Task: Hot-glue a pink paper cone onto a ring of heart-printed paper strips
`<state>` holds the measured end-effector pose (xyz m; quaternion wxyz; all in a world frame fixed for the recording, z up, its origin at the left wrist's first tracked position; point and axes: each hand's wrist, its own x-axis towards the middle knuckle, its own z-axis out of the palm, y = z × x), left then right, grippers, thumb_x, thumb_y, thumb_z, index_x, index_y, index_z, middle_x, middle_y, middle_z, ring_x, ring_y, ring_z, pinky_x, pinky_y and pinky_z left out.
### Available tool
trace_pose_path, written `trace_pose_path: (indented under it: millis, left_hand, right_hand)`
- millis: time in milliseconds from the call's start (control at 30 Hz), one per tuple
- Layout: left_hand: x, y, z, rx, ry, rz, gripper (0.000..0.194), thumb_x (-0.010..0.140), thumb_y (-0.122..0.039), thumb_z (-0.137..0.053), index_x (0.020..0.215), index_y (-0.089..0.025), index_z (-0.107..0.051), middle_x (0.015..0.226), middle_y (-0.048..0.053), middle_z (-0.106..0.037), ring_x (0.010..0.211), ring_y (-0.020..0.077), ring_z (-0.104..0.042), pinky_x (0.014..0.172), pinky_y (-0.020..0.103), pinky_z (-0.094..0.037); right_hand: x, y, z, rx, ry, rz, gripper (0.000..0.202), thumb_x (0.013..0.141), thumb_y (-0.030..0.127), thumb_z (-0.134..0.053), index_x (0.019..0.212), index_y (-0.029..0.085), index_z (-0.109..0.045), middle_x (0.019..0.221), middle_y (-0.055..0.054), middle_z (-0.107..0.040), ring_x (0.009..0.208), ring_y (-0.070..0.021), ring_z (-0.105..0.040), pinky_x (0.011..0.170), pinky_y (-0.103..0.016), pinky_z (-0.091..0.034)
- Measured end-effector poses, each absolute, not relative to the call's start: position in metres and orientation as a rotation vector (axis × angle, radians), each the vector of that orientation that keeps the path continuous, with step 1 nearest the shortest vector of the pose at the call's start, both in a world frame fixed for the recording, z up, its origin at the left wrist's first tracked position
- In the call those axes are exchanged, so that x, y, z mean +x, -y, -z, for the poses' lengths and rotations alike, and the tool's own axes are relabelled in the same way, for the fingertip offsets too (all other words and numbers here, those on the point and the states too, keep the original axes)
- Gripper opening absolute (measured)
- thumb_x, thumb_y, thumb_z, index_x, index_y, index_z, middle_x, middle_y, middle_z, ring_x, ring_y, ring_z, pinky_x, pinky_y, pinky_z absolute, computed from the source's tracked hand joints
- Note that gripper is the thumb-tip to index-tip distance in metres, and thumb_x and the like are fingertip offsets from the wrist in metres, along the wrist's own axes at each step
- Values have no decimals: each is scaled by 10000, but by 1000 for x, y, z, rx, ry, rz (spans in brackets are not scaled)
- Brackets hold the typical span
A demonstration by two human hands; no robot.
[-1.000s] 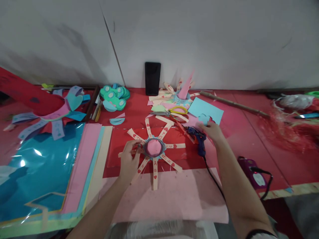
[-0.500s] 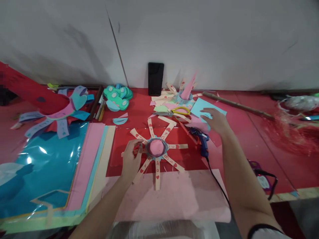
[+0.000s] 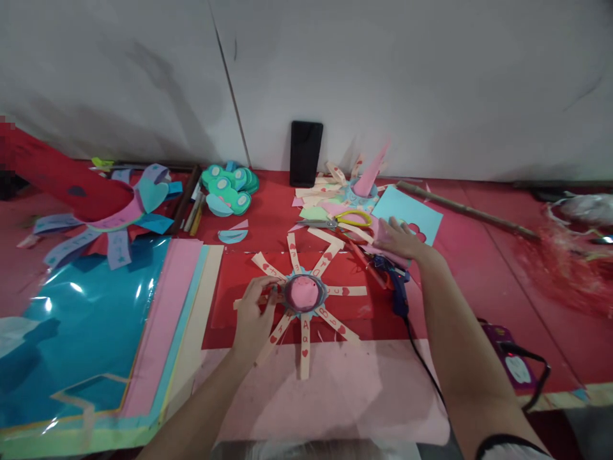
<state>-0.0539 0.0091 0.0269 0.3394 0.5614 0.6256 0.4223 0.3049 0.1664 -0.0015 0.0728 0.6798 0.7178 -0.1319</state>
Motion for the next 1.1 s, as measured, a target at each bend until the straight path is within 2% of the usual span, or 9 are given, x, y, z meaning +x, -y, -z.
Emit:
trace_pose_path:
  millis: [100,300,567,733,933,1033,1100]
  left_hand:
    - [-56,-10,-26,1484,-1655,-1081,168,837,-235,-449,946,-202,-574,955,48,-608,872,155,-597,731,287,-507]
    - [-57,-10,-24,1497,-1677,-1068,155,837,-233,-462,938,-217,-579,952,29,-610,886,146,-595,745,271,-499]
    - [-57,-10,-19,1520,-1702,-1065,176,833,-240,-456,957,-212,-579,975,43,-610,911,168,-593,766,300,-495]
    - [-58,-11,-20,1540,-1707,-1065,166,828,-214,-459,943,-214,-579,955,36,-610,900,154,-592,757,278,-489]
    - [-58,-12,-18,1527,-1694,-1092,168,828,-205,-457,948,-209,-574,959,39,-601,904,153,-582,759,279,-489]
    - [-57,-13,-18,1518,-1693,-1107,153,832,-220,-456,925,-205,-577,950,40,-601,898,153,-583,757,280,-491]
    - [-56,-13,-18,1512,-1682,-1111,148,834,-227,-457,913,-203,-579,945,40,-602,889,152,-588,759,283,-495]
  right_hand:
    - [307,-172,-1,2026,-2044,508,831,765,631,-401,1436,236,-111,1501,-132,-52,1367,-379,-79,1030,-573,-225]
    - [304,-180,-8,1985,-2112,492,838,759,603,-454,1434,205,-158,1487,-147,-131,1370,-365,-92,1052,-556,-207]
    - [306,-189,-11,2024,-2077,487,833,744,623,-477,1427,241,-193,1498,-105,-109,1360,-385,-108,1054,-550,-220]
    - [305,-196,-12,2045,-2112,449,771,767,559,-499,1411,211,-257,1478,-113,-188,1357,-360,-157,1071,-497,-232]
    - [305,-190,-13,2191,-2240,402,750,733,492,-598,1376,209,-335,1452,-120,-257,1313,-331,-285,1036,-452,-315]
    - [298,-182,-23,2280,-2382,285,593,771,423,-579,1297,181,-455,1447,-123,-266,1282,-297,-346,1031,-420,-327]
    - [288,-180,-33,2247,-2559,254,421,800,363,-549,1171,164,-567,1350,-120,-418,1216,-256,-427,1005,-384,-360]
